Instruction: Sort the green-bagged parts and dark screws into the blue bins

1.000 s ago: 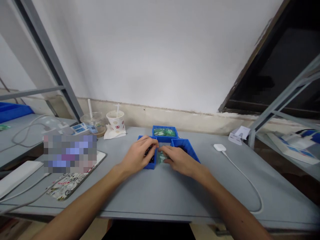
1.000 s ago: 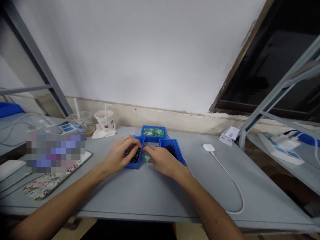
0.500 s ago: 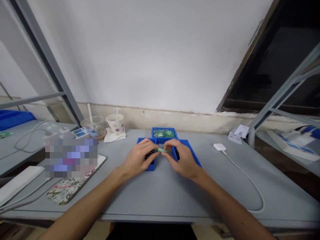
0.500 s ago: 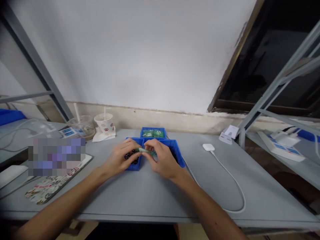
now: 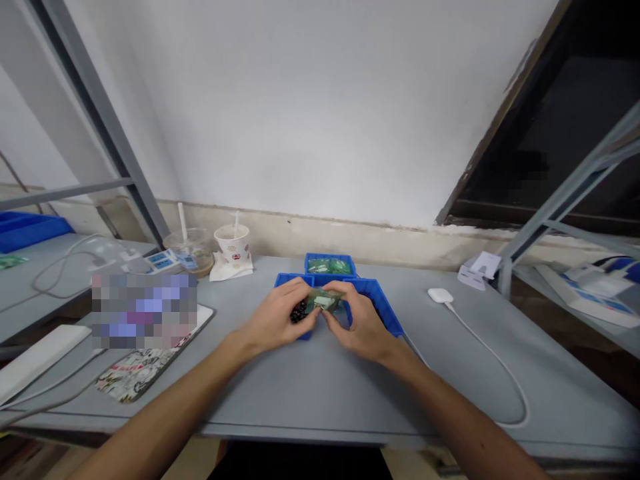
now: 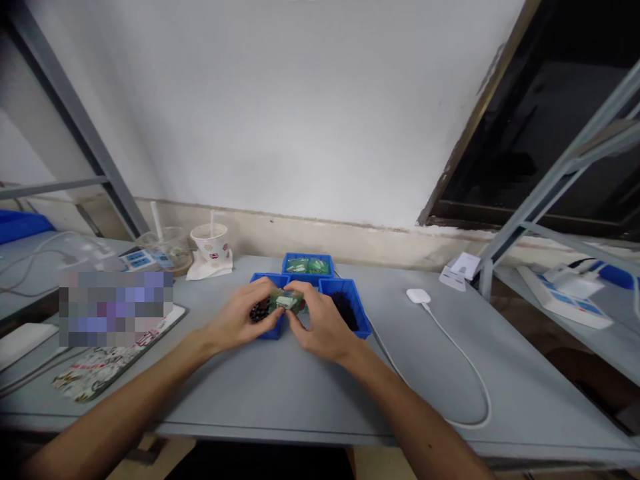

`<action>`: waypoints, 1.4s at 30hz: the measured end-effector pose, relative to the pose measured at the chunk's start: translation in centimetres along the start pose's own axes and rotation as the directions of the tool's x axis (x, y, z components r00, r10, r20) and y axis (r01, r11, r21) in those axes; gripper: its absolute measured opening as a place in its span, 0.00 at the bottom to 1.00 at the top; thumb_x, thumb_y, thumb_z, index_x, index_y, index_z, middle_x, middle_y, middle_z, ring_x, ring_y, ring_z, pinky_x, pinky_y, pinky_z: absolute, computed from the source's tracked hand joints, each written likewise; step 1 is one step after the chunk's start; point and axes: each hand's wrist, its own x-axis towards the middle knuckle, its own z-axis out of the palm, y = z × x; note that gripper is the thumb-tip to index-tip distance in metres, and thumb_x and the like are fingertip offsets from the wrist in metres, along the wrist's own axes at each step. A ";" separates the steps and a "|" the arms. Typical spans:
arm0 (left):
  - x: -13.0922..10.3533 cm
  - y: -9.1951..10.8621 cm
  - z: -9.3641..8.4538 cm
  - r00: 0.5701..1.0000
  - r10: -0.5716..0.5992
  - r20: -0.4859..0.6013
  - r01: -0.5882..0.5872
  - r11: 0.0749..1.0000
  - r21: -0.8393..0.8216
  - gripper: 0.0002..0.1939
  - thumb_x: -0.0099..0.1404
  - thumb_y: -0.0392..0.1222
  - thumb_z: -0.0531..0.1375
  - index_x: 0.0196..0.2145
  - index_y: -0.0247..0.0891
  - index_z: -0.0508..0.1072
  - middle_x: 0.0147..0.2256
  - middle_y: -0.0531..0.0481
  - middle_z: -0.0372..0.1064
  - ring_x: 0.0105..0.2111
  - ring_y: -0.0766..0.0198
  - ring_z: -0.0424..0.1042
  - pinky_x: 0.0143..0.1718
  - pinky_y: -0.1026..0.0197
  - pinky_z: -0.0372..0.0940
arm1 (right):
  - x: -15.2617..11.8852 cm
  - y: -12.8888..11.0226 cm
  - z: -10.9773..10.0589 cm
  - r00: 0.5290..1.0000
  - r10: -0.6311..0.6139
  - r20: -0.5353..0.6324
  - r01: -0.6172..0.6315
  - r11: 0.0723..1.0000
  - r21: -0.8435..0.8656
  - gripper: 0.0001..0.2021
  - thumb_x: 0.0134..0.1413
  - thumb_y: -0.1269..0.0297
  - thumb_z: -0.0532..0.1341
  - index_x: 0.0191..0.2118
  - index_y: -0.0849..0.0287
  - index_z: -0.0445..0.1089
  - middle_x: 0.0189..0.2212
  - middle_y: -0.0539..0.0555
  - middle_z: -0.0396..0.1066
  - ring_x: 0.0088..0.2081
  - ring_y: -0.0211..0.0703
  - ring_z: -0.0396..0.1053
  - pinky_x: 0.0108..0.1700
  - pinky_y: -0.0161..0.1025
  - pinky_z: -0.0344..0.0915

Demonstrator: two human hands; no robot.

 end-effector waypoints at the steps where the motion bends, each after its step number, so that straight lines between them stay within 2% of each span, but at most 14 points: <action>1: 0.0 0.0 0.0 1.000 -0.009 -0.008 0.009 1.000 0.003 0.06 0.69 0.39 0.57 0.34 0.37 0.68 0.31 0.51 0.64 0.33 0.63 0.63 0.34 0.62 0.59 | 0.0 0.0 0.0 1.000 0.008 -0.001 -0.008 1.000 0.006 0.21 0.61 0.71 0.62 0.58 0.53 0.61 0.48 0.55 0.74 0.46 0.45 0.76 0.48 0.41 0.74; 6: 0.0 0.0 0.1 1.000 -0.021 -0.020 0.021 1.000 -0.009 0.04 0.68 0.39 0.58 0.35 0.37 0.69 0.30 0.52 0.63 0.32 0.64 0.63 0.34 0.63 0.58 | 0.1 -0.1 -0.2 0.999 -0.021 -0.031 0.020 0.999 -0.033 0.20 0.62 0.70 0.62 0.58 0.54 0.62 0.49 0.57 0.74 0.46 0.45 0.75 0.50 0.42 0.73; 12: 0.0 0.0 0.2 1.000 -0.024 -0.008 0.024 1.000 0.005 0.06 0.70 0.40 0.57 0.35 0.37 0.70 0.30 0.52 0.65 0.31 0.64 0.64 0.33 0.63 0.59 | 0.1 -0.2 -0.1 0.998 -0.042 -0.055 0.039 0.998 -0.048 0.13 0.63 0.70 0.61 0.52 0.55 0.64 0.42 0.55 0.75 0.39 0.43 0.74 0.43 0.40 0.73; 17: -0.1 0.0 0.0 0.998 -0.052 -0.025 0.051 0.999 -0.014 0.09 0.73 0.43 0.57 0.35 0.37 0.70 0.30 0.52 0.68 0.29 0.66 0.66 0.31 0.63 0.60 | 0.2 0.1 -0.2 0.993 0.022 -0.119 -0.021 1.000 0.007 0.12 0.64 0.68 0.63 0.50 0.55 0.64 0.34 0.50 0.74 0.33 0.41 0.73 0.36 0.37 0.71; 20: -0.3 -0.1 0.3 0.990 -0.128 -0.053 0.122 0.986 -0.112 0.07 0.73 0.43 0.57 0.45 0.39 0.68 0.30 0.53 0.72 0.29 0.65 0.71 0.31 0.64 0.63 | 0.2 0.3 -0.1 0.987 0.013 -0.159 -0.012 1.000 0.008 0.16 0.65 0.68 0.61 0.55 0.55 0.63 0.35 0.51 0.75 0.35 0.42 0.75 0.38 0.39 0.73; 22: -0.5 -0.4 0.6 0.984 -0.157 -0.082 0.140 0.974 -0.178 0.15 0.73 0.42 0.58 0.54 0.39 0.61 0.29 0.55 0.73 0.28 0.65 0.73 0.32 0.64 0.65 | 0.2 0.4 -0.1 0.983 -0.021 -0.184 0.015 0.999 -0.035 0.16 0.66 0.69 0.60 0.57 0.54 0.63 0.37 0.53 0.76 0.36 0.43 0.76 0.40 0.40 0.74; 24: -0.7 -0.7 1.0 0.983 -0.139 -0.118 0.116 0.976 -0.182 0.19 0.73 0.41 0.58 0.57 0.39 0.57 0.28 0.57 0.72 0.28 0.65 0.73 0.33 0.63 0.66 | 0.2 0.4 -0.1 0.975 -0.057 -0.216 0.036 0.995 -0.097 0.12 0.66 0.69 0.59 0.54 0.53 0.66 0.36 0.52 0.76 0.35 0.43 0.76 0.39 0.41 0.74; 26: -0.8 -0.9 1.2 0.986 -0.108 -0.128 0.089 0.986 -0.144 0.17 0.74 0.41 0.57 0.57 0.39 0.58 0.30 0.56 0.73 0.30 0.64 0.74 0.36 0.62 0.67 | 0.1 0.3 -0.3 0.972 -0.089 -0.216 0.059 0.988 -0.143 0.07 0.67 0.70 0.59 0.48 0.53 0.69 0.35 0.52 0.76 0.34 0.43 0.75 0.39 0.40 0.73; 28: -0.8 -0.9 1.0 0.990 -0.091 -0.105 0.080 0.991 -0.107 0.13 0.76 0.41 0.55 0.55 0.40 0.62 0.35 0.52 0.76 0.35 0.63 0.76 0.40 0.61 0.68 | 0.1 0.2 -0.5 0.971 -0.119 -0.206 0.087 0.984 -0.159 0.07 0.66 0.72 0.59 0.45 0.54 0.71 0.36 0.52 0.78 0.36 0.42 0.76 0.41 0.39 0.73; 31: -0.6 -0.8 0.5 0.992 -0.088 -0.085 0.085 0.995 -0.044 0.12 0.77 0.40 0.51 0.55 0.41 0.65 0.46 0.47 0.76 0.45 0.60 0.76 0.47 0.58 0.68 | 0.1 0.3 -0.6 0.972 -0.130 -0.197 0.097 0.981 -0.168 0.15 0.66 0.76 0.56 0.52 0.54 0.71 0.40 0.53 0.79 0.40 0.43 0.77 0.44 0.40 0.73; 33: -0.5 -0.8 0.2 0.993 -0.085 -0.087 0.083 0.996 -0.018 0.14 0.77 0.38 0.49 0.57 0.40 0.65 0.49 0.44 0.74 0.47 0.59 0.75 0.49 0.56 0.68 | 0.1 0.5 -0.5 0.975 -0.123 -0.186 0.088 0.978 -0.187 0.19 0.66 0.77 0.53 0.56 0.53 0.69 0.44 0.54 0.79 0.42 0.43 0.78 0.45 0.42 0.73; 36: -0.4 -0.9 0.2 0.994 -0.064 -0.084 0.063 0.998 -0.010 0.16 0.76 0.36 0.48 0.58 0.40 0.65 0.50 0.44 0.73 0.48 0.58 0.74 0.49 0.55 0.69 | 0.2 0.8 -0.5 0.977 -0.111 -0.182 0.069 0.972 -0.227 0.16 0.68 0.74 0.56 0.56 0.54 0.70 0.43 0.55 0.79 0.42 0.45 0.77 0.45 0.44 0.72; 39: -0.2 -1.0 0.2 0.996 -0.025 -0.087 0.027 0.999 0.021 0.13 0.76 0.36 0.50 0.54 0.40 0.70 0.47 0.44 0.75 0.46 0.59 0.73 0.48 0.56 0.69 | 0.4 0.7 -0.7 0.977 -0.122 -0.173 0.074 0.963 -0.260 0.08 0.67 0.70 0.59 0.48 0.54 0.73 0.37 0.53 0.77 0.38 0.46 0.73 0.43 0.46 0.70; 42: 0.0 -0.7 0.2 0.992 0.028 -0.126 -0.021 0.998 0.054 0.10 0.76 0.39 0.53 0.47 0.39 0.74 0.40 0.46 0.76 0.40 0.60 0.73 0.44 0.57 0.69 | 0.5 0.4 -0.8 0.976 -0.115 -0.185 0.064 0.962 -0.264 0.04 0.67 0.68 0.61 0.40 0.54 0.73 0.35 0.53 0.74 0.38 0.45 0.71 0.42 0.46 0.68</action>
